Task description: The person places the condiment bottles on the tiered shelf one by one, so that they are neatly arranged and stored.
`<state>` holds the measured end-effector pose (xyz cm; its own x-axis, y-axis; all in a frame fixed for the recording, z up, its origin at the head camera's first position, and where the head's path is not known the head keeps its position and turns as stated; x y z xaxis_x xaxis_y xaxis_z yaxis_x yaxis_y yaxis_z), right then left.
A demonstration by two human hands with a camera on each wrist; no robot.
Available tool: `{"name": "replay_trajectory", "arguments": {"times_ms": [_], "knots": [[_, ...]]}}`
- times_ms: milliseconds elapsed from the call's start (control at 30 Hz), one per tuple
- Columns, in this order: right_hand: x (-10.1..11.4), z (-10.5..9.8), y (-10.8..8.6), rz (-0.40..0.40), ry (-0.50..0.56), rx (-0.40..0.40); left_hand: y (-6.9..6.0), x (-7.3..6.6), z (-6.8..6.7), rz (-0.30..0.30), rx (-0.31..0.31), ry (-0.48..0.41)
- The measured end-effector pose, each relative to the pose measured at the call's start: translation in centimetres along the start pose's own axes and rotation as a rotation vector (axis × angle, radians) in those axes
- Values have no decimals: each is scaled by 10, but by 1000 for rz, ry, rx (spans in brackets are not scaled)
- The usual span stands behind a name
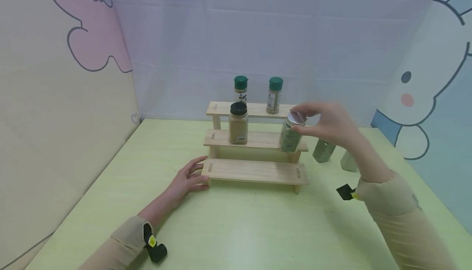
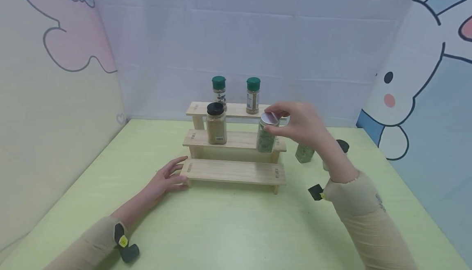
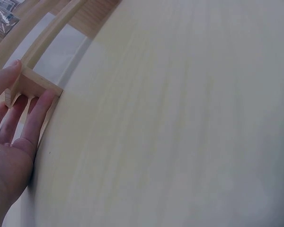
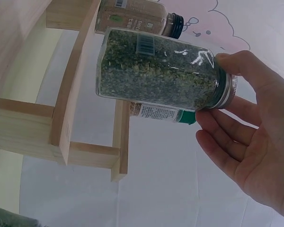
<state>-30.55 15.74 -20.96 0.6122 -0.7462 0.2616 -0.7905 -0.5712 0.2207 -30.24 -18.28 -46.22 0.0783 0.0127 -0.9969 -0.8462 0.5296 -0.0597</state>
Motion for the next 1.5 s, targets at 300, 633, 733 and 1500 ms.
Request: {"name": "replay_trajectory", "arguments": {"times_ms": [300,633,733,1500], "knots": [[0,9,24,14,7,18,1,1,0,24,21,-3],[-4,27,41,21,101,36,0,2,1,18,13,-2],[-5,31,43,29,120,43,1,3,1,10,10,-8],[-18,47,43,12,270,-72,1,-1,1,3,-1,1]]}}
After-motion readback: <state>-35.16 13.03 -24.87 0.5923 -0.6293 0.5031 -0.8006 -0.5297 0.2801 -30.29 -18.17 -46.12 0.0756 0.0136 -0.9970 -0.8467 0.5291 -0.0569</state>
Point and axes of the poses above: each hand's wrist, its own y-axis towards the middle knuckle, its own z-axis out of the palm, x = y × z, the point moved 8 cm from there along y, towards the middle knuckle, and after that the axes turned 15 degrees about x, right-handed, at the moved point
